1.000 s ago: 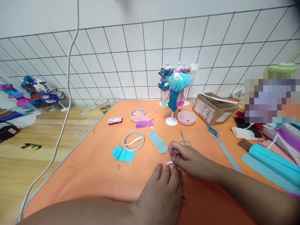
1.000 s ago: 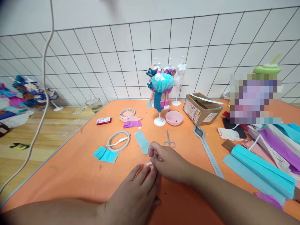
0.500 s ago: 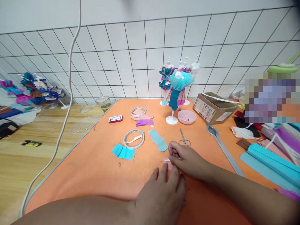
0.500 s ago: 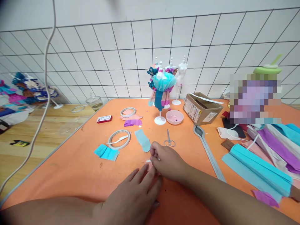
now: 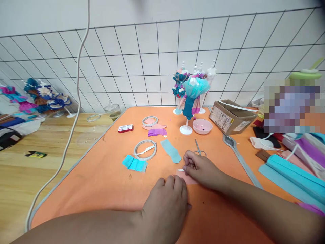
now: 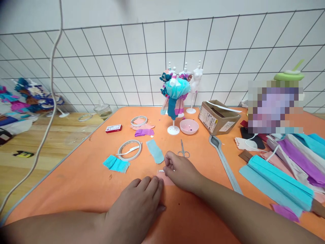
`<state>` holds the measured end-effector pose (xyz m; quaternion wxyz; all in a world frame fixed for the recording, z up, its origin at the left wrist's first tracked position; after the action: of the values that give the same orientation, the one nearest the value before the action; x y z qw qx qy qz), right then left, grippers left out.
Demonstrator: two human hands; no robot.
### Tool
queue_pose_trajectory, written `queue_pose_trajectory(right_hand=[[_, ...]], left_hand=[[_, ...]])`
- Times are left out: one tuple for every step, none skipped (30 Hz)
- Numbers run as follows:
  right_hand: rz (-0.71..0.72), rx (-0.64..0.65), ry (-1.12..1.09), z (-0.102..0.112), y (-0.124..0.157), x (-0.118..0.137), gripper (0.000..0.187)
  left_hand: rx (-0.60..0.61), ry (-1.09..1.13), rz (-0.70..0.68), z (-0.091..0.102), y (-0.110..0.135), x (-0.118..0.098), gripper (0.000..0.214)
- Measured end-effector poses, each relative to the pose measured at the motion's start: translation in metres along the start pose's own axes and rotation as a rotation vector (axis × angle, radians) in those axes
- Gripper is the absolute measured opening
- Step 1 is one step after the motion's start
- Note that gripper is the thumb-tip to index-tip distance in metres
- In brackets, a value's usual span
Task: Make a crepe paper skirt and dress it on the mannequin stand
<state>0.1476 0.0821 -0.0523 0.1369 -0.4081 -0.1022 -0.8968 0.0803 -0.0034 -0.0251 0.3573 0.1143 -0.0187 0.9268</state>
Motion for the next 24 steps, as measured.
queue_pose_trajectory(right_hand=[[0.006,-0.005,0.015,0.0005,-0.0001,0.0012,0.01],[0.012,-0.005,0.024,0.0004,-0.0002,0.0023,0.01],[0.02,-0.002,0.031,0.0,-0.0002,0.0033,0.01],[0.026,0.001,0.038,-0.0004,-0.0001,0.004,0.01],[0.029,0.001,0.048,-0.0004,0.0,0.0043,0.01],[0.029,-0.002,0.059,-0.0003,0.0001,0.0042,0.009],[0.027,-0.007,0.072,0.0001,0.0003,0.0039,0.009],[0.025,-0.011,0.083,0.0002,0.0004,0.0037,0.009],[0.024,-0.011,0.091,0.0001,0.0005,0.0035,0.008],[0.025,-0.012,0.095,0.0001,0.0007,0.0036,0.008],[0.028,-0.01,0.099,-0.0001,0.0008,0.0039,0.008],[0.032,-0.011,0.103,0.0001,0.0009,0.0045,0.008],[0.037,-0.012,0.109,0.0003,0.001,0.0051,0.008],[0.04,-0.014,0.116,0.0007,0.001,0.0056,0.007],[0.042,-0.015,0.123,0.001,0.0009,0.006,0.007],[0.042,-0.014,0.129,0.0012,0.0007,0.0062,0.007],[0.041,-0.01,0.134,0.0012,0.0004,0.0063,0.006],[0.04,-0.007,0.139,0.0013,0.0001,0.0063,0.006],[0.037,-0.003,0.144,0.0012,-0.0002,0.0062,0.005],[0.036,-0.001,0.149,0.0011,-0.0005,0.0062,0.005],[0.034,0.0,0.155,0.0011,-0.0007,0.0061,0.005],[0.034,0.0,0.16,0.0011,-0.0008,0.0061,0.005],[0.035,-0.001,0.165,0.0011,-0.0008,0.0062,0.005],[0.037,-0.003,0.17,0.0011,-0.0007,0.0066,0.005]], left_hand=[[-0.011,0.004,0.003,0.0023,0.0003,0.001,0.043],[-0.017,0.004,0.003,0.0038,0.0005,0.0017,0.043],[-0.015,0.003,-0.002,0.0041,0.0006,0.0019,0.042],[-0.006,0.0,-0.009,0.0036,0.0006,0.0018,0.04],[0.003,-0.005,-0.015,0.0025,0.0006,0.0017,0.038],[0.01,-0.01,-0.023,0.0015,0.0005,0.0013,0.037],[0.009,-0.014,-0.033,0.001,0.0004,0.0006,0.036],[0.0,-0.016,-0.043,0.0011,0.0004,-0.0003,0.037],[-0.018,-0.02,-0.052,0.0021,0.0004,-0.0012,0.038],[-0.038,-0.024,-0.057,0.0034,0.0004,-0.0018,0.038],[-0.061,-0.026,-0.058,0.0049,0.0005,-0.002,0.039],[-0.08,-0.025,-0.052,0.0061,0.0007,-0.0015,0.039],[-0.092,-0.022,-0.039,0.0066,0.0009,-0.0005,0.04],[-0.098,-0.016,-0.025,0.0062,0.0012,0.0008,0.04],[-0.097,-0.012,-0.007,0.0051,0.0016,0.0021,0.041],[-0.096,-0.01,0.008,0.0038,0.0022,0.0032,0.042],[-0.095,-0.01,0.018,0.0026,0.0029,0.0037,0.044],[-0.093,-0.01,0.023,0.0013,0.0036,0.0035,0.046],[-0.091,-0.009,0.022,0.0001,0.0042,0.0028,0.048],[-0.087,-0.008,0.018,-0.001,0.0047,0.0018,0.049],[-0.082,-0.005,0.015,-0.0019,0.0051,0.0011,0.05],[-0.078,-0.002,0.014,-0.0026,0.0052,0.0007,0.051],[-0.072,0.002,0.014,-0.0032,0.005,0.0007,0.051],[-0.07,0.005,0.014,-0.0034,0.0047,0.0009,0.051]])
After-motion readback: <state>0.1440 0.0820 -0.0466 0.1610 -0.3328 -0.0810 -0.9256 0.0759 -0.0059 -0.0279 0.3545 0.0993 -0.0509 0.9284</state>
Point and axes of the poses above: each hand's wrist, its own y-axis away from the middle knuckle, its own z-axis out of the back of the hand, x = y × z, the point moved 10 cm from there along -y, towards the middle knuckle
